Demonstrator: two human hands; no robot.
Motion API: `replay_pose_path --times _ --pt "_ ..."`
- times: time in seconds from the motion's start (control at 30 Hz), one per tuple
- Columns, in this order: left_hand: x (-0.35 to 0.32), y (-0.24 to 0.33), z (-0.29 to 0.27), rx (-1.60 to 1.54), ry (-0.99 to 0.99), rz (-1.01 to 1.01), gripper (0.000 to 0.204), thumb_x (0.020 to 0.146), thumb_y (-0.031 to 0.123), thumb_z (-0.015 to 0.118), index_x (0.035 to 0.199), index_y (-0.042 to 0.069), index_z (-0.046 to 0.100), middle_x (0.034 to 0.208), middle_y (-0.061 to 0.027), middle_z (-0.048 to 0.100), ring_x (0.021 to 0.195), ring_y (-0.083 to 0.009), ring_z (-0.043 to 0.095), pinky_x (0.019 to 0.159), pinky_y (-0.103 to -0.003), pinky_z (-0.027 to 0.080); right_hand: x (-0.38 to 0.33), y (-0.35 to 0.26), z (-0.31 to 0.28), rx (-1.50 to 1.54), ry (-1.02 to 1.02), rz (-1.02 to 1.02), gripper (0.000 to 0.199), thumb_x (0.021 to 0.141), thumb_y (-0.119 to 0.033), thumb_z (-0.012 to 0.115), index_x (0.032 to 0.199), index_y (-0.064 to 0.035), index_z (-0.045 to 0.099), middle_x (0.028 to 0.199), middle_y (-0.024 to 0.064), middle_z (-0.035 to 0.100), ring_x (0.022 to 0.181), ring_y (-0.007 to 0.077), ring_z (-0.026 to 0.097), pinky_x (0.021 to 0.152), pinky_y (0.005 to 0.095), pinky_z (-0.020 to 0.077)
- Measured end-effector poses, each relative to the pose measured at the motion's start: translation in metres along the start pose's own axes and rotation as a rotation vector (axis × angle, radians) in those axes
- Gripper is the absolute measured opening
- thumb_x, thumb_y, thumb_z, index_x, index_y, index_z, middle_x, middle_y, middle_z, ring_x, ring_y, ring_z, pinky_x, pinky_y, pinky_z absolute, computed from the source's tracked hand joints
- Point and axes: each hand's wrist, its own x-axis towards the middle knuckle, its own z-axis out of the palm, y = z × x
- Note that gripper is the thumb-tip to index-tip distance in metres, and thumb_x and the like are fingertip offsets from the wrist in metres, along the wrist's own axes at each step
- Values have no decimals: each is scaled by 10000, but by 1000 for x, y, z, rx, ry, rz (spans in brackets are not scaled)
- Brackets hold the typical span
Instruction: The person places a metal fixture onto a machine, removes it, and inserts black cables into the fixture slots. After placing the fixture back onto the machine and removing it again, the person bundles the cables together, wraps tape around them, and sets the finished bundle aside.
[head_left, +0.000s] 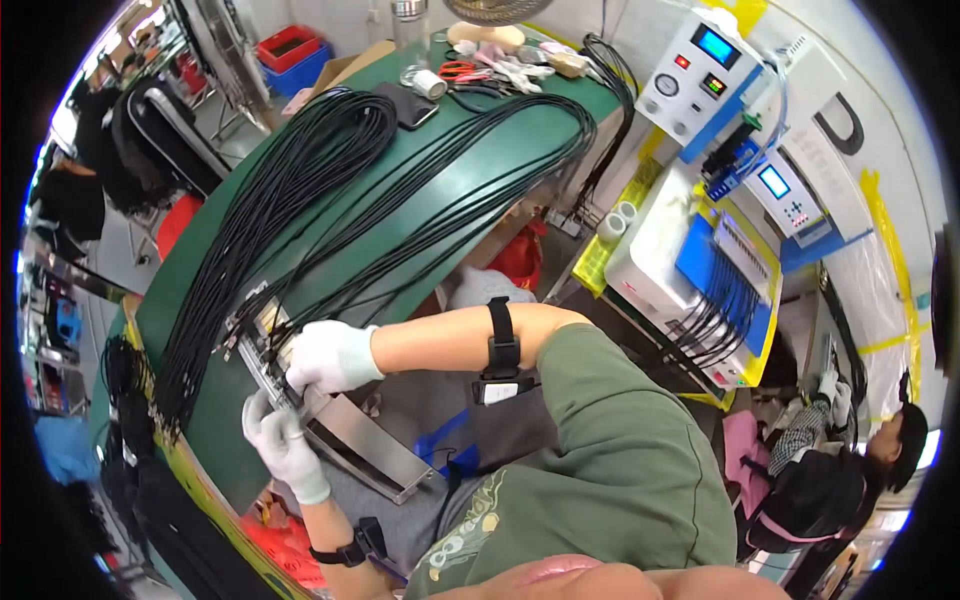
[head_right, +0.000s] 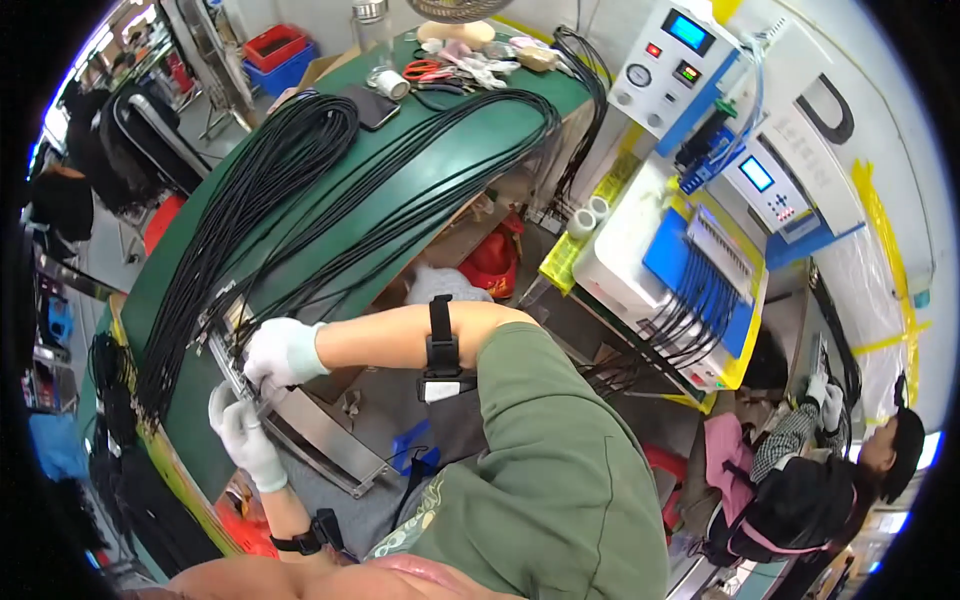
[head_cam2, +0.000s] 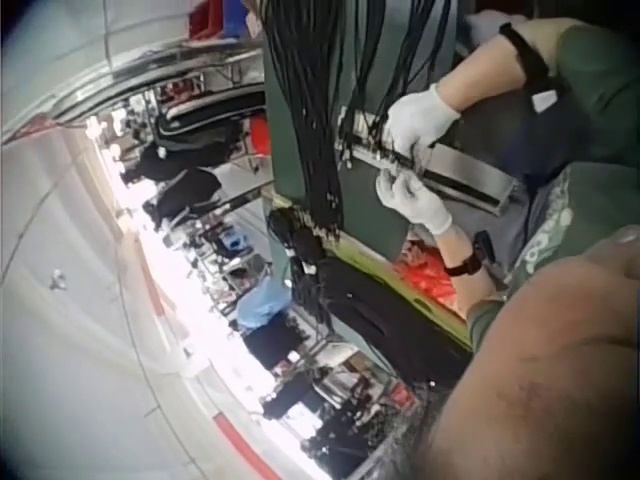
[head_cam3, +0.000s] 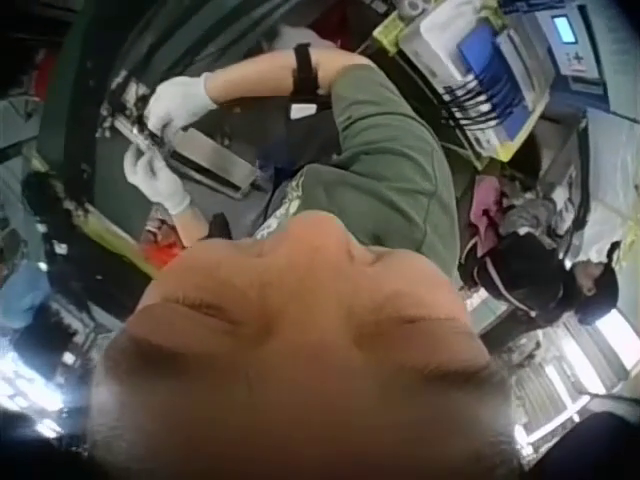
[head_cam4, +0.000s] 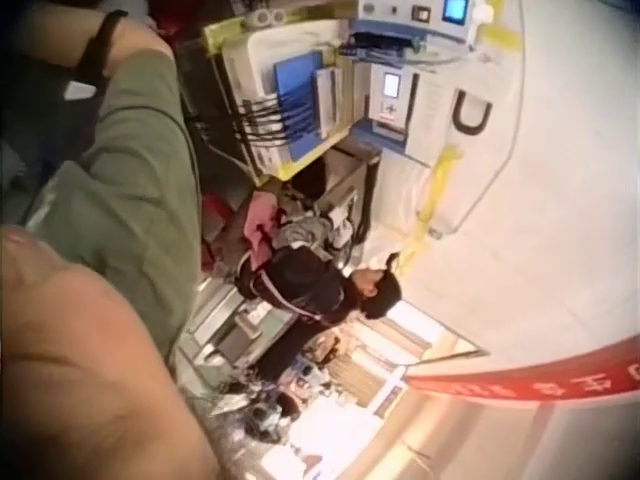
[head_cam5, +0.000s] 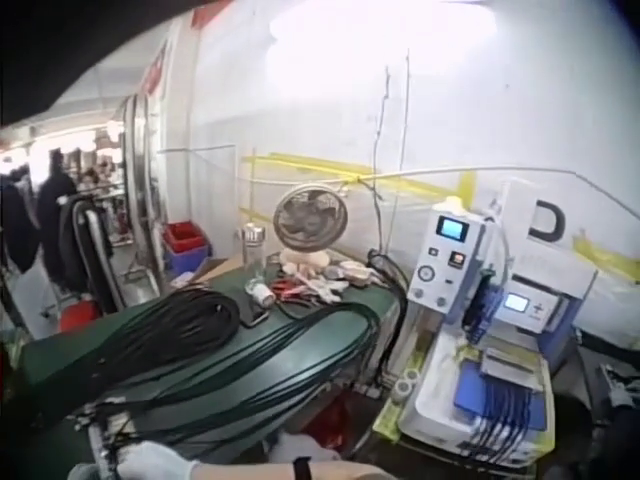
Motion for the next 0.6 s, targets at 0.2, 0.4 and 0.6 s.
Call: replay_pose_path --times 0.2,0.4,0.6 --pt "-8 -4 0 25 61 -162 107 831 29 718 920 29 658 1210 -160 595 1203 -322 511 1040 -421 403 -17 37 -11 88 -35 21 199 818 -338 680 829 -148 739 814 87 687 818 325 641 717 463 499" --pt "-6 -5 -2 267 89 -130 127 858 182 720 940 85 722 1000 -85 661 1006 -301 581 916 -419 443 -16 27 -20 -95 -7 39 89 767 -195 735 822 -139 695 811 31 650 862 262 593 769 386 451" --pt "-7 -6 2 235 99 -126 141 877 140 688 1006 81 691 1024 -65 691 1014 -290 623 907 -408 472 -18 25 -18 -234 -27 19 120 782 -242 736 832 -156 670 792 10 614 871 242 570 769 375 440"
